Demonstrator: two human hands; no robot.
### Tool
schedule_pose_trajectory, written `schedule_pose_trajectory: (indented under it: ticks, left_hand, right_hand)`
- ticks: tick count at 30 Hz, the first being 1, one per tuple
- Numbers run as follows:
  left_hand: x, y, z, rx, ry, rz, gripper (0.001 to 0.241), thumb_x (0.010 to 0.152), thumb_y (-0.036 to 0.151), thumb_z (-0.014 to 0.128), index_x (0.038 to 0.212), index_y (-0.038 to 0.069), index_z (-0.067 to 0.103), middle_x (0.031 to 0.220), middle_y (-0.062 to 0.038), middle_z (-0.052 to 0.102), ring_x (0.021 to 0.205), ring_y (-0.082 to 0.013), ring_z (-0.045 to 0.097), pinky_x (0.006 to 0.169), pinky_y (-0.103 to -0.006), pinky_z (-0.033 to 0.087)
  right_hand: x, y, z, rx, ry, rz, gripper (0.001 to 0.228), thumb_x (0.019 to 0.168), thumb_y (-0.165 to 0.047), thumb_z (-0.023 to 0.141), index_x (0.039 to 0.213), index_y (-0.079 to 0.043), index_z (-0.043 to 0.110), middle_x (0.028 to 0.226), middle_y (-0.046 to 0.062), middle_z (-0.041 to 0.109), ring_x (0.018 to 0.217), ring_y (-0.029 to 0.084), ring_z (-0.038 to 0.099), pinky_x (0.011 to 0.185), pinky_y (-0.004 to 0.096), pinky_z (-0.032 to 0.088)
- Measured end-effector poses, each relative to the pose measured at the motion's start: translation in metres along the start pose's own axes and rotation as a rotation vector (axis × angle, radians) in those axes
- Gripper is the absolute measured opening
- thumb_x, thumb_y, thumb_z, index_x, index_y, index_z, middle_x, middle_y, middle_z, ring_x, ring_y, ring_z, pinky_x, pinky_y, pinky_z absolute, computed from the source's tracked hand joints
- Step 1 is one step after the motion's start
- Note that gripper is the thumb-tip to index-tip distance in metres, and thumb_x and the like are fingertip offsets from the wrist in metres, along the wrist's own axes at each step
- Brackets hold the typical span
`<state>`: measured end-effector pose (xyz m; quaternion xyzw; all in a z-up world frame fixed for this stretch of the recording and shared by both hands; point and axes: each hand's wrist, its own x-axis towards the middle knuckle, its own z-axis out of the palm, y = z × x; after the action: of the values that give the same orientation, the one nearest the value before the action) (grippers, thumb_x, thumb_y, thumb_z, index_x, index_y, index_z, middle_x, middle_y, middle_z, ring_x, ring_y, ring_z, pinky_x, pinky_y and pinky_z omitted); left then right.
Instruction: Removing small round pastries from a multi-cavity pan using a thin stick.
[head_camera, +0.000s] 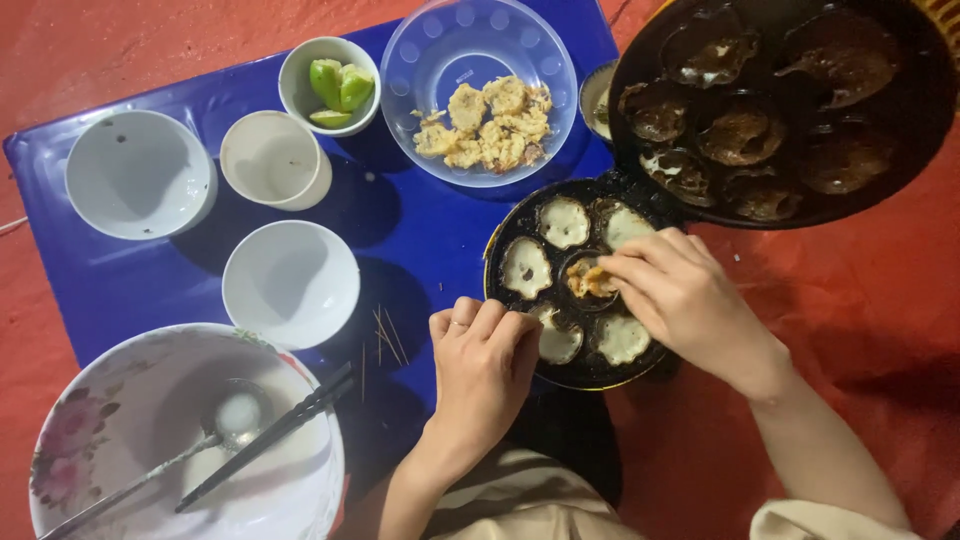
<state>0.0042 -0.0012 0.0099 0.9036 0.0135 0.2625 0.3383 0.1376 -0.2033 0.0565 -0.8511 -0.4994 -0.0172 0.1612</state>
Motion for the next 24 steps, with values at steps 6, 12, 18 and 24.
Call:
schedule_pose_trajectory:
  ticks: [6,12,18,24]
  left_hand:
    - [0.004,0.001,-0.002,0.014,-0.004,-0.002,0.019,0.094,0.006,0.072,0.084,0.018,0.061,0.074,0.005,0.045,0.074,-0.0186,0.045,0.071,-0.0354,0.031]
    - [0.004,-0.002,0.001,0.005,-0.019,-0.012,0.021,0.094,0.005,0.071,0.082,0.017,0.059,0.074,0.004,0.046,0.073,-0.0192,0.044,0.071,-0.0359,0.030]
    - [0.009,0.002,0.000,0.003,-0.026,-0.009,0.017,0.094,0.007,0.070,0.085,0.018,0.062,0.076,0.005,0.048,0.076,-0.0199,0.046,0.073,-0.0361,0.032]
    - [0.008,-0.003,0.000,0.037,-0.015,-0.009,0.019,0.094,0.008,0.072,0.083,0.018,0.060,0.073,0.004,0.046,0.074,-0.0203,0.044,0.070,-0.0361,0.030]
  right_hand:
    - [0.005,-0.003,0.010,-0.109,-0.071,0.025,0.018,0.095,-0.016,0.070,0.111,-0.009,0.071,0.100,0.004,0.062,0.097,0.024,0.058,0.081,0.039,0.046]
    - [0.001,0.000,-0.002,0.050,-0.173,0.043,0.020,0.093,-0.018,0.068,0.112,-0.013,0.070,0.105,0.002,0.065,0.099,0.023,0.059,0.087,0.039,0.042]
    - [0.014,0.003,0.003,0.000,-0.185,0.022,0.032,0.090,-0.011,0.068,0.122,-0.013,0.068,0.109,0.004,0.062,0.103,0.024,0.059,0.083,0.040,0.044]
    - [0.017,0.001,0.002,-0.027,-0.176,-0.001,0.040,0.093,-0.009,0.064,0.133,-0.014,0.061,0.114,0.007,0.056,0.102,0.025,0.058,0.083,0.041,0.046]
